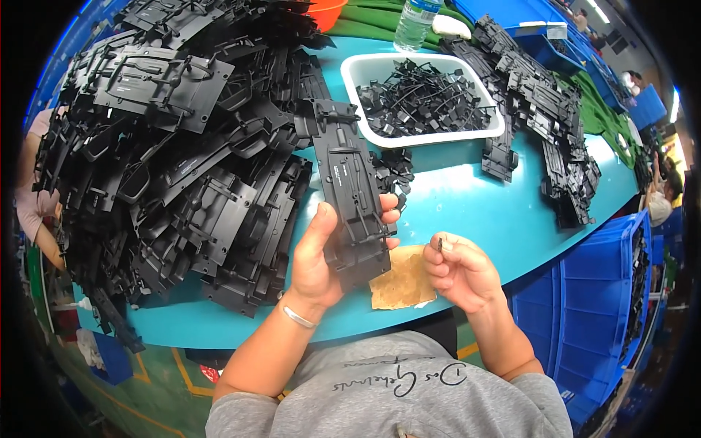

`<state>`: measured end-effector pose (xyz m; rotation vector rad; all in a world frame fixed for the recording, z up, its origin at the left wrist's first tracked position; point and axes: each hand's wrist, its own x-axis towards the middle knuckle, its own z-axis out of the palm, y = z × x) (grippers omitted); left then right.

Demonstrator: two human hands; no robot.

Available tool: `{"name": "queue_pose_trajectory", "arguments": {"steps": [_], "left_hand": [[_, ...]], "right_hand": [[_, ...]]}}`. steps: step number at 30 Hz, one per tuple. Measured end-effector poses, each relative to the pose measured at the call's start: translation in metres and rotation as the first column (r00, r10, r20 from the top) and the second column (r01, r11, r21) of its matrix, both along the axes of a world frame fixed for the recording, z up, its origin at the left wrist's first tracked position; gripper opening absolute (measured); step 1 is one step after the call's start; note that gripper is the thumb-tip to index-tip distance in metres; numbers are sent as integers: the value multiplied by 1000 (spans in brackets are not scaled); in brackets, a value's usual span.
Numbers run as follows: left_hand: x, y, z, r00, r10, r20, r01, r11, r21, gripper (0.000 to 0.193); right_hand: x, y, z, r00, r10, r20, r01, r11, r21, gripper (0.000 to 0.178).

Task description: The person assembles toy car chassis by taking chassis frames, dipping small plastic components into adhesive on a pad, and attaching them onto each chassis by hand. The person also replenishes glue on the pad using a squeeze bottle.

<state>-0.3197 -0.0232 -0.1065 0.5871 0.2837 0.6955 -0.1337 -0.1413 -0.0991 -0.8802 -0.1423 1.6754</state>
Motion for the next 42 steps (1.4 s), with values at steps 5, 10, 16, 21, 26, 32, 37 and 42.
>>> {"name": "queue_pose_trajectory", "arguments": {"steps": [5, 10, 16, 21, 26, 32, 37, 42], "left_hand": [[-1, 0, -1, 1000, 0, 7, 0, 1000, -22, 71], [-1, 0, 2, 1000, -7, 4, 7, 1000, -16, 68], [2, -1, -1, 1000, -10, 0, 10, 1000, 6, 57], [3, -4, -4, 999, -3, -45, 10, 989, 150, 54], [5, -6, 1, 992, 61, -112, -40, 982, 184, 74], [3, -7, 3, 996, 18, -84, -3, 985, 170, 68], [3, -7, 4, 997, 8, -71, 6, 981, 196, 63], [4, -6, 1, 988, 40, -146, 2, 961, 276, 75]], "right_hand": [[-1, 1, 0, 1000, 10, 21, -10, 1000, 4, 13], [-4, 1, 1, 998, -11, 54, 11, 1000, 17, 11], [-30, -5, 23, 716, -155, 680, -9, 973, 231, 5], [-56, 10, 22, -31, -600, 800, -404, 739, 539, 22], [-62, 18, 15, -188, -683, 706, -444, 700, 559, 24], [-63, 19, 11, -206, -688, 696, -455, 697, 554, 27], [-63, 20, 10, -204, -692, 693, -471, 690, 550, 29], [-63, 18, 9, -216, -689, 691, -482, 691, 538, 30]]}}
